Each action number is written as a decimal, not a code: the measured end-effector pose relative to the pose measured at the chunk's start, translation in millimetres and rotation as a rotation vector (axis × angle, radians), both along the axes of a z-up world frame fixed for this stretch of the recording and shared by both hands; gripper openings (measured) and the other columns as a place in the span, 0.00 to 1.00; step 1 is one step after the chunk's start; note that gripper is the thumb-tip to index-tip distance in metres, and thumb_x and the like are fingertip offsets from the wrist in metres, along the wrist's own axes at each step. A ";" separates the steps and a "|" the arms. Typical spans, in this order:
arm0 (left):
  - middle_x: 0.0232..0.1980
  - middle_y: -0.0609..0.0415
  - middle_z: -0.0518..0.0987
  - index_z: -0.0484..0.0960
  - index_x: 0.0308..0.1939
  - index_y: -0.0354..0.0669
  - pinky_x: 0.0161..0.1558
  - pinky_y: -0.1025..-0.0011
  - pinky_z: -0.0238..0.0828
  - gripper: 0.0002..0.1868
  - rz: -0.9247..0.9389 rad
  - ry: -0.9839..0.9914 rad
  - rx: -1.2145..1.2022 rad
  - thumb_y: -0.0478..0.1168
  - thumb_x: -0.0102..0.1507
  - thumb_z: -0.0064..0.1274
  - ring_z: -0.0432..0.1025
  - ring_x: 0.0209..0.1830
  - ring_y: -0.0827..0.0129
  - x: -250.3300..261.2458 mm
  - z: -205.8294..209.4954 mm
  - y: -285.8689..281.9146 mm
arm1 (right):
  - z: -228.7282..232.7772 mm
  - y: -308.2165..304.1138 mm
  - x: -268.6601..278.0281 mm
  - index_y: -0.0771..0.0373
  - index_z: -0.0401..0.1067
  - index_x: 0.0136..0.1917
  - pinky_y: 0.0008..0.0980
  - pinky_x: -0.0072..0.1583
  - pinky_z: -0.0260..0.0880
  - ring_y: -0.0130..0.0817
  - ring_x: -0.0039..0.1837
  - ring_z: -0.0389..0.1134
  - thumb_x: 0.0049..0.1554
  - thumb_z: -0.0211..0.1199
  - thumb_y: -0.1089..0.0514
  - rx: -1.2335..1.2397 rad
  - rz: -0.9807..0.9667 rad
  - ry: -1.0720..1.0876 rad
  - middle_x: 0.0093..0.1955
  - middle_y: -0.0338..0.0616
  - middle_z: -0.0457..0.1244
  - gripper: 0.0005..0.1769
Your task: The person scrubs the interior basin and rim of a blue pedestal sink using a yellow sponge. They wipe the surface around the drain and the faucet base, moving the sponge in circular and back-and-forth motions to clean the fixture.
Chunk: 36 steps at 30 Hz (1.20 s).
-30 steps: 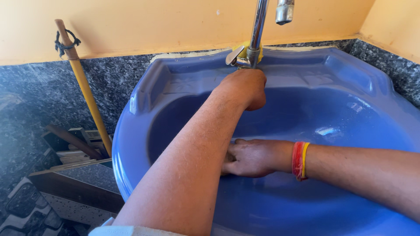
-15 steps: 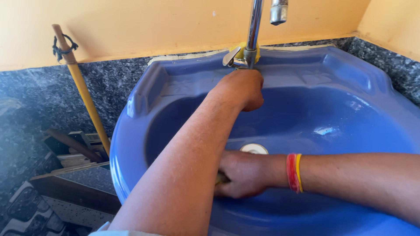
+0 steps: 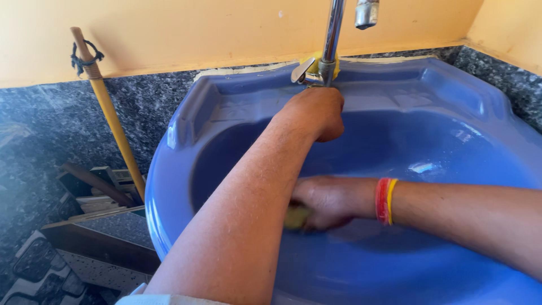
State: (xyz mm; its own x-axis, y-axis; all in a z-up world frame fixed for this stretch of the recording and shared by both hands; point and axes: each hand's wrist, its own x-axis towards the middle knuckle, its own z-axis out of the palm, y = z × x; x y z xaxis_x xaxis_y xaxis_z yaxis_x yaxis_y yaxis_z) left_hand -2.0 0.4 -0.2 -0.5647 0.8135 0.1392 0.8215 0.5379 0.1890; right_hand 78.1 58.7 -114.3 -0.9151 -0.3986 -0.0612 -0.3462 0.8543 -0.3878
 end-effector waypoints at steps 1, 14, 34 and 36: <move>0.52 0.43 0.83 0.87 0.46 0.46 0.56 0.57 0.75 0.18 -0.008 0.011 -0.007 0.31 0.53 0.52 0.77 0.57 0.52 -0.6 -0.5 1.2 | 3.4 7.5 -3.6 0.52 0.62 0.78 0.38 0.59 0.74 0.44 0.63 0.70 0.45 0.69 0.65 0.128 -0.085 0.046 0.72 0.42 0.63 0.48; 0.52 0.45 0.83 0.86 0.47 0.48 0.56 0.57 0.75 0.17 -0.027 0.018 -0.002 0.33 0.54 0.55 0.76 0.57 0.51 -3.4 -6.0 2.4 | 35.7 -42.5 35.1 0.57 0.73 0.65 0.34 0.59 0.71 0.38 0.60 0.72 0.49 0.72 0.52 0.075 -0.191 -0.312 0.59 0.46 0.71 0.31; 0.53 0.45 0.83 0.86 0.49 0.48 0.56 0.58 0.75 0.19 -0.050 0.001 -0.006 0.37 0.54 0.56 0.77 0.57 0.52 -7.8 -3.8 5.7 | 28.4 -38.7 22.3 0.57 0.69 0.67 0.38 0.64 0.67 0.44 0.63 0.69 0.50 0.70 0.47 -0.015 0.030 -0.188 0.62 0.49 0.68 0.33; 0.54 0.46 0.83 0.86 0.49 0.49 0.56 0.58 0.75 0.19 -0.022 -0.011 -0.015 0.37 0.54 0.55 0.77 0.57 0.53 -6.2 -2.7 0.8 | 25.3 -41.1 25.2 0.59 0.71 0.67 0.40 0.63 0.68 0.45 0.63 0.70 0.51 0.70 0.49 -0.092 0.171 -0.126 0.63 0.50 0.69 0.32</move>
State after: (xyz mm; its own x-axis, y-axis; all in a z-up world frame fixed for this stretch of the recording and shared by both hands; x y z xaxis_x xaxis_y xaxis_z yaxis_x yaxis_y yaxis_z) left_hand -8.2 1.2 -3.0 -0.5483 0.8275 0.1210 0.8310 0.5228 0.1903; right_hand 103.4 17.6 -89.0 -0.8214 -0.5560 -0.1270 -0.4265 0.7467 -0.5105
